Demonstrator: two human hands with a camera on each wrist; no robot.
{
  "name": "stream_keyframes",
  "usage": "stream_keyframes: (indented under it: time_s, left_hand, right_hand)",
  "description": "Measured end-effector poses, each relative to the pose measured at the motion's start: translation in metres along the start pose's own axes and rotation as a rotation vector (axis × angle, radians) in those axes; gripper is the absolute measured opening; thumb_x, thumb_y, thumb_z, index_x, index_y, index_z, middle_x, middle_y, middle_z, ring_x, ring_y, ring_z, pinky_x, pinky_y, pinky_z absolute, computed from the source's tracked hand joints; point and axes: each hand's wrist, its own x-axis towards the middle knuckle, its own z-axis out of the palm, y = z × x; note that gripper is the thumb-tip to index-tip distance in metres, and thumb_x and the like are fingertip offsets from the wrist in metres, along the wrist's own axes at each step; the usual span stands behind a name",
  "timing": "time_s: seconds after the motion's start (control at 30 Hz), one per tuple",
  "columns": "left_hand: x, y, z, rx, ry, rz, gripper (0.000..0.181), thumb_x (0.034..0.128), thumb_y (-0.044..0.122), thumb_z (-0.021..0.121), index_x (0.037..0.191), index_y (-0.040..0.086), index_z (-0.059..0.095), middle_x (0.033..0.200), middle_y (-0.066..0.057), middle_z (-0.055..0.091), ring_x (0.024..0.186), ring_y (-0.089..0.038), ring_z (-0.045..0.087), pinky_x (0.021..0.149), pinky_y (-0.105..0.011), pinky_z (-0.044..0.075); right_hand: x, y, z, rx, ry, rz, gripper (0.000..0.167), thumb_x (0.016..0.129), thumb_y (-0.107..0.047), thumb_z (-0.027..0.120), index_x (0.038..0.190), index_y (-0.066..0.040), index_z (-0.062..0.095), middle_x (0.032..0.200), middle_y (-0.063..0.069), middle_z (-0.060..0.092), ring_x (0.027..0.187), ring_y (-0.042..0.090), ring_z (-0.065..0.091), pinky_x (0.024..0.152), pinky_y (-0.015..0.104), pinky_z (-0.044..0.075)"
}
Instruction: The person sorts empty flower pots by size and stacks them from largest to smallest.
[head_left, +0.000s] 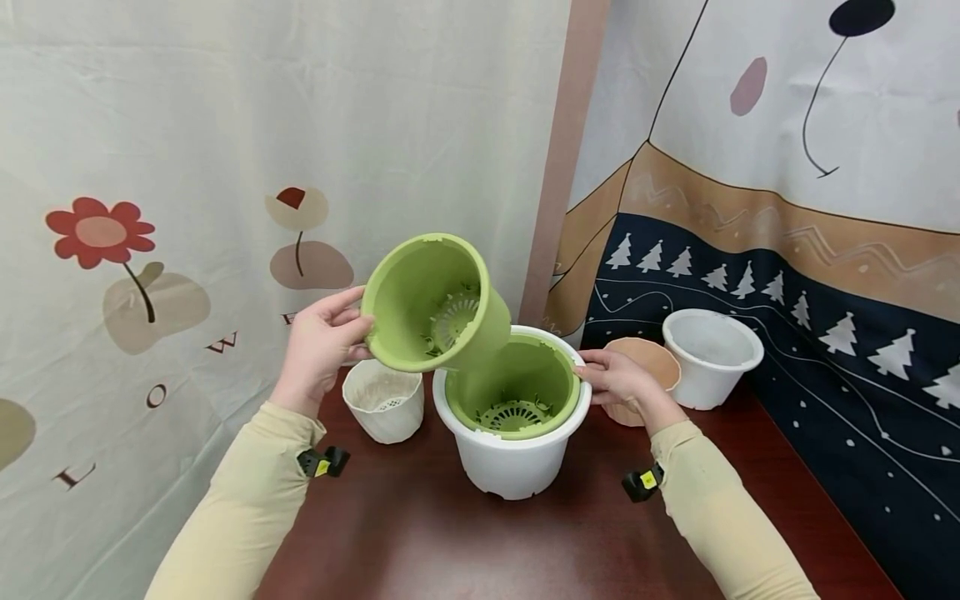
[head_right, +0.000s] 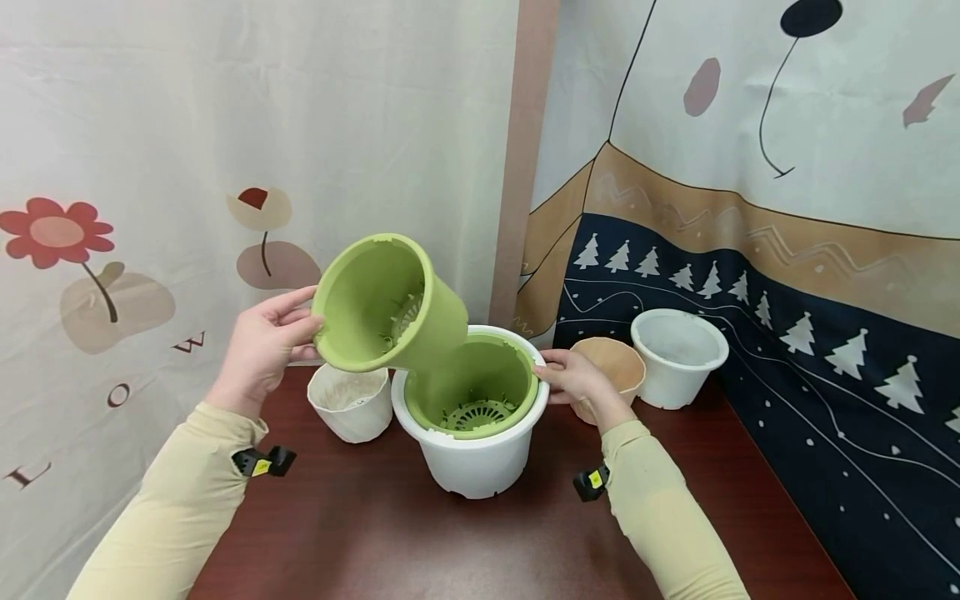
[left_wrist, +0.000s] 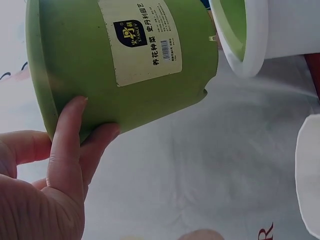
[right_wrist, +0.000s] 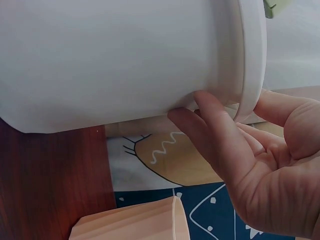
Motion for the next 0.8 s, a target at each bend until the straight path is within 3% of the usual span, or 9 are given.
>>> stream_keyframes:
  time_s: [0.23, 0.6, 0.8]
  left_hand:
    - [0.002, -0.004, 0.013, 0.039, -0.040, -0.005, 0.051, 0.0897, -0.010, 0.058, 0.140, -0.006, 0.050, 0.094, -0.010, 0.072, 0.066, -0.013, 0.070, 0.060, -0.030, 0.060]
    - [0.004, -0.019, 0.029, 0.048, -0.115, -0.081, 0.051, 0.0906, -0.008, 0.056, 0.141, -0.005, 0.050, 0.116, -0.032, 0.063, 0.069, -0.015, 0.070, 0.063, -0.035, 0.061]
    - [0.006, -0.027, 0.039, 0.083, -0.148, -0.107, 0.051, 0.0898, -0.008, 0.055, 0.141, -0.005, 0.050, 0.121, -0.035, 0.060, 0.072, -0.019, 0.071, 0.063, -0.036, 0.061]
  right_hand:
    - [-0.001, 0.000, 0.000, 0.001, -0.002, -0.001, 0.054, 0.105, -0.012, 0.050, 0.149, 0.011, 0.029, 0.143, 0.032, 0.044, 0.104, 0.025, 0.064, 0.086, 0.042, 0.057]
    - [0.001, 0.001, 0.000, 0.012, 0.002, 0.007, 0.054, 0.105, -0.011, 0.049, 0.150, 0.010, 0.029, 0.143, 0.032, 0.044, 0.103, 0.024, 0.064, 0.086, 0.040, 0.058]
    - [0.001, 0.002, 0.000, 0.003, 0.013, 0.002, 0.053, 0.104, -0.011, 0.050, 0.149, 0.010, 0.030, 0.143, 0.032, 0.044, 0.102, 0.023, 0.064, 0.085, 0.039, 0.058]
